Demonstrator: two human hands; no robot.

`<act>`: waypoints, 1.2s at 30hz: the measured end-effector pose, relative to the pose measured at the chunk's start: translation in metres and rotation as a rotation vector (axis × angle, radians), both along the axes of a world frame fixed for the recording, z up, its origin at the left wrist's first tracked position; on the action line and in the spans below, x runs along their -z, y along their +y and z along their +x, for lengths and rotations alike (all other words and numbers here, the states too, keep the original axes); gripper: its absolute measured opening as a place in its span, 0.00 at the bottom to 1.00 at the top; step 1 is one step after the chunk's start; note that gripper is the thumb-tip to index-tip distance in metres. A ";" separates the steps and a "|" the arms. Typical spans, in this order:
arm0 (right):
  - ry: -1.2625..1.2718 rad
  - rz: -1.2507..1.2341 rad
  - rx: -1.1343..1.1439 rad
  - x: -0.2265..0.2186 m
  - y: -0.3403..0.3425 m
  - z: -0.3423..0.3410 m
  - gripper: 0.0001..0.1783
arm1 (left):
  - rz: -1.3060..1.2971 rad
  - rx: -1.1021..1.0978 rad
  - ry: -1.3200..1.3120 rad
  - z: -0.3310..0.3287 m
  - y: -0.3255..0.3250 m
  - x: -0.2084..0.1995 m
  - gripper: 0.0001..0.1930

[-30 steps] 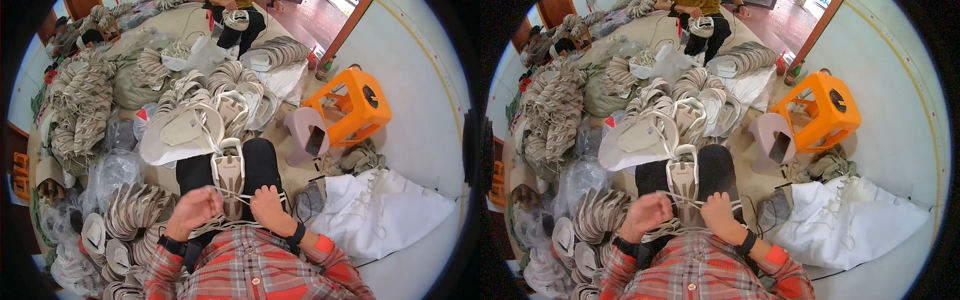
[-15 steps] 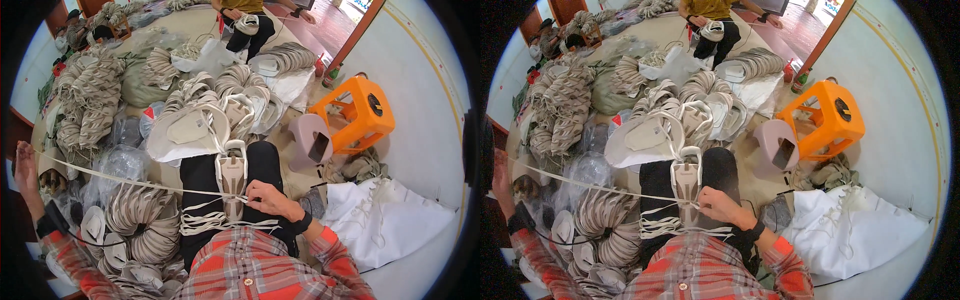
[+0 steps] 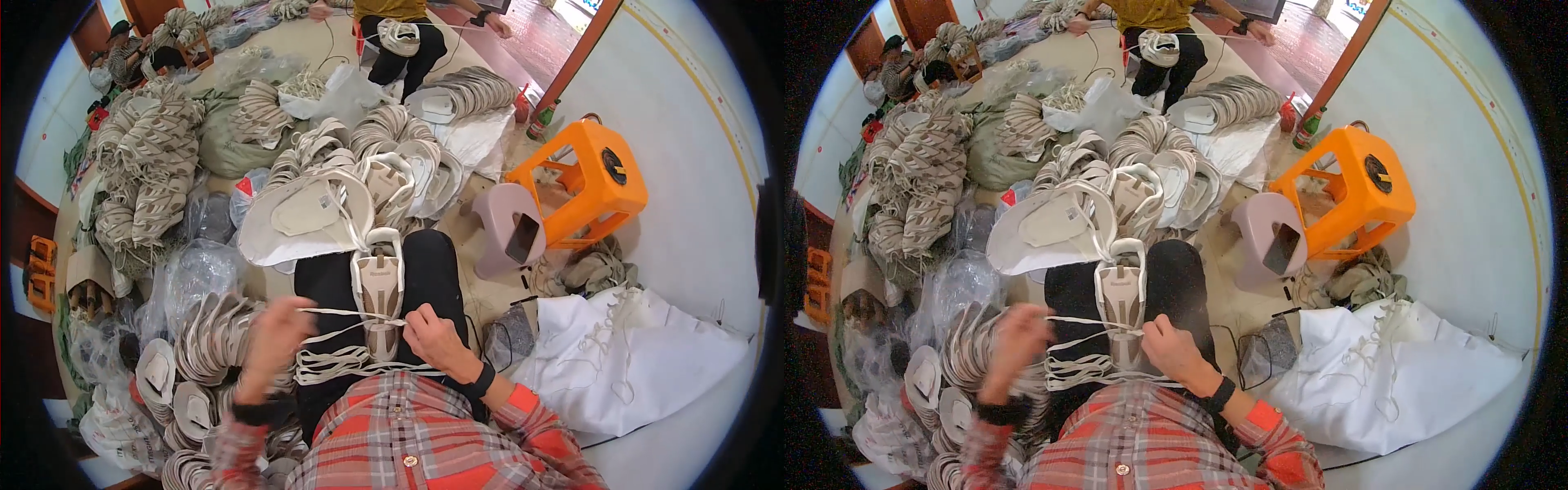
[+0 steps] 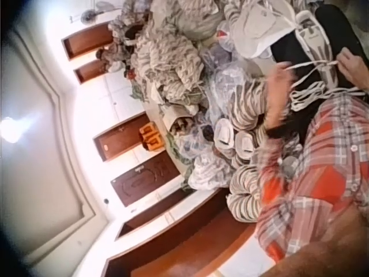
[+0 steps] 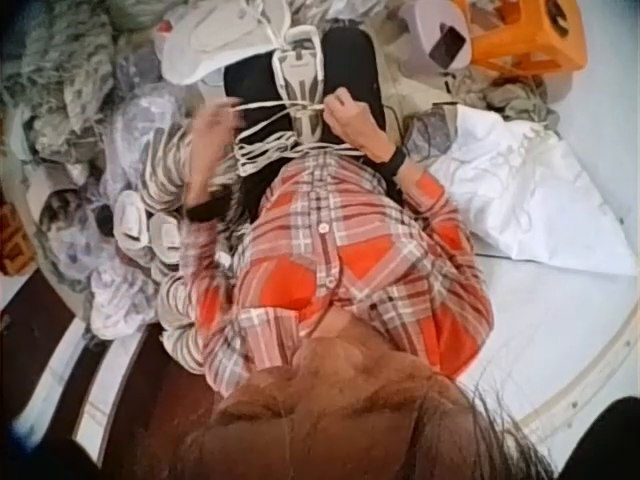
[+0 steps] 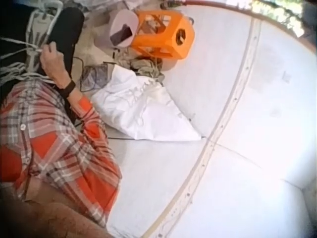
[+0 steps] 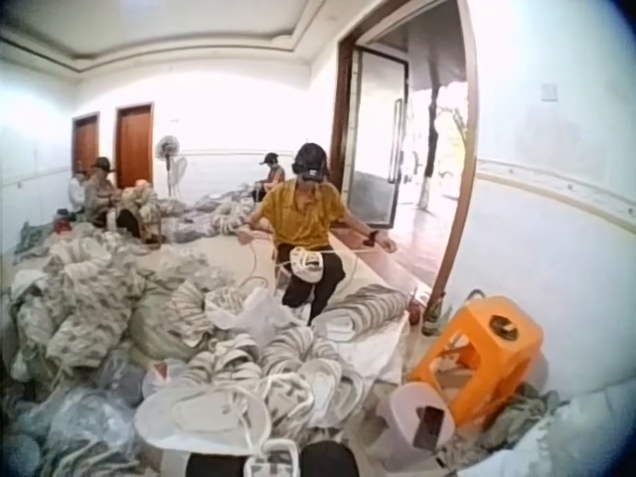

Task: Insert and thread laces into shoe uppers as part of a manufacturing process.

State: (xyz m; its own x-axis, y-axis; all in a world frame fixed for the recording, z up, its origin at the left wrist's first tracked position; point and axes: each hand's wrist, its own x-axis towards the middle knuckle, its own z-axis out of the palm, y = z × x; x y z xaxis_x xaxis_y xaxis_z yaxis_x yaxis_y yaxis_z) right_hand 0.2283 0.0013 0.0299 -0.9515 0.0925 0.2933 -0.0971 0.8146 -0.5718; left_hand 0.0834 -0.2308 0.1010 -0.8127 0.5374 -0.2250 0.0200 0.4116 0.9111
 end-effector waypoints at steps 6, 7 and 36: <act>-0.026 0.127 0.054 0.002 -0.010 0.002 0.07 | -0.050 0.376 0.114 0.040 0.077 0.059 0.12; -0.010 0.109 0.043 0.004 -0.009 0.004 0.08 | -0.059 0.454 0.203 0.040 0.082 0.063 0.12; 0.012 0.080 -0.141 -0.002 0.000 0.008 0.07 | -0.039 0.622 -0.142 0.042 0.084 0.047 0.12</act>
